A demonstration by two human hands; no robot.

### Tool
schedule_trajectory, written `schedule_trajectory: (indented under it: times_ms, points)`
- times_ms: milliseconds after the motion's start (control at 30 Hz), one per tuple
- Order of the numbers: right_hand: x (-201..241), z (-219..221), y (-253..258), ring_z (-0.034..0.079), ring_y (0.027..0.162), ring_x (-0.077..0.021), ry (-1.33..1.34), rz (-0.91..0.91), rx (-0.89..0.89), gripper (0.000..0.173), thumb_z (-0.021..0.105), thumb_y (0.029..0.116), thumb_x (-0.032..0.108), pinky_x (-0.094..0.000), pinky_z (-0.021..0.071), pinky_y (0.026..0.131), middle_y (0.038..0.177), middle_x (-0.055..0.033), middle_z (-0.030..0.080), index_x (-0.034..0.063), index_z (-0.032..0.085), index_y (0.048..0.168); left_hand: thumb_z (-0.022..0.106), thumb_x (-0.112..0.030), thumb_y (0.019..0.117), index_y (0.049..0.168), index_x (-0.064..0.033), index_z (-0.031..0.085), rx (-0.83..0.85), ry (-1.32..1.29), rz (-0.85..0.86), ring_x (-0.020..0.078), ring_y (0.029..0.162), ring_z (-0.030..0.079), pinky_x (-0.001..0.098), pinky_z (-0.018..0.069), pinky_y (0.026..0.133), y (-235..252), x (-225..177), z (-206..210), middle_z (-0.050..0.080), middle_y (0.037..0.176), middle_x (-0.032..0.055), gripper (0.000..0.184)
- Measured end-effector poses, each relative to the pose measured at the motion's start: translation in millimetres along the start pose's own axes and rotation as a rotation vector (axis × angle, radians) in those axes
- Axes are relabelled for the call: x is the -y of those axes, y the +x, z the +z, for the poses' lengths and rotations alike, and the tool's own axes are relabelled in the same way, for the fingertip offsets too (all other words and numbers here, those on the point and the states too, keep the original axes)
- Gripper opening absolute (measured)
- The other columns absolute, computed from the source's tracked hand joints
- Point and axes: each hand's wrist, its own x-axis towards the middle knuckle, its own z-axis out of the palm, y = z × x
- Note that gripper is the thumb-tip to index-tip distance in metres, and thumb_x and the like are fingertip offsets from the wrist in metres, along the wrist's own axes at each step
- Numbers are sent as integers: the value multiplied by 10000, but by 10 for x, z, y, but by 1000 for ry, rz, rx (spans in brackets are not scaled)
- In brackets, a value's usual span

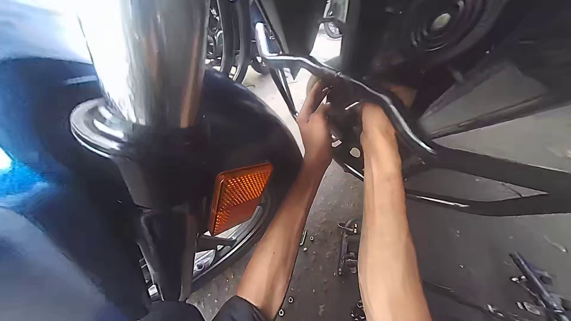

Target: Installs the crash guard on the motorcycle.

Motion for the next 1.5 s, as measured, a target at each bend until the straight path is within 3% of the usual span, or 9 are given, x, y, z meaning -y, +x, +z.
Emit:
schedule_trajectory:
  times_ms: [167,300,367,467,533,867,933,1200,1500]
  points:
    - [-87,132,99,687,909,-89,-239,-149,-222,140,739,901,253,-319,550,820,894,-5,722,113,744,918,457,95,947,1449,57,478,-48,-108,-9,217,1348,510,360,440,1089,46,2,75,509,1489,185,503]
    - [122,-19,205,619,1172,-102,-608,53,-52,345,679,934,308,-329,482,1024,1169,-35,692,91,682,1201,443,28,994,1452,83,471,63,-12,62,253,1351,511,371,440,1095,223,187,23,497,1492,234,462]
    - [-118,-247,332,685,1026,-146,-739,-287,8,388,602,946,347,-264,541,845,1048,-98,732,22,718,1121,463,-81,1000,1427,23,497,171,33,163,236,1274,596,421,541,1014,551,622,-63,577,1417,191,441]
    - [555,-203,112,590,1223,-173,-657,215,110,395,567,972,218,-346,459,1031,1273,-137,656,4,640,1296,553,-66,861,1462,-40,498,158,-4,82,217,1313,573,462,536,1015,671,767,-25,573,1455,128,603]
    - [96,-406,262,655,988,-118,-431,-61,188,344,607,974,255,-254,556,802,1069,-125,692,-23,674,1164,586,-71,841,1506,-67,468,128,-25,36,225,1359,540,483,528,1042,657,760,-27,543,1496,113,676]
    - [96,-262,968,616,1109,-47,-706,36,384,392,572,1016,435,-213,455,979,1197,-32,691,125,686,1228,530,-11,899,1439,-48,535,6,-100,98,241,1208,640,433,580,932,653,817,94,648,1339,136,541]
    - [-312,28,884,686,891,-97,-645,-134,-88,392,665,923,491,-233,525,849,918,-47,727,110,752,952,528,19,888,1429,-30,538,19,-135,115,249,1181,652,440,584,933,653,831,108,657,1308,153,543]
    - [685,-389,75,528,580,-46,78,406,181,115,506,1072,195,-217,489,551,760,29,591,104,576,1070,519,-57,887,1415,-54,572,38,-128,45,258,1177,652,466,587,911,655,859,64,654,1310,152,531]
    - [775,-287,23,624,801,-62,97,390,31,193,600,1021,145,-240,562,714,937,-17,630,62,560,1190,560,-90,895,1383,-47,593,50,-60,74,241,1239,626,461,570,963,665,879,-16,652,1336,128,491]
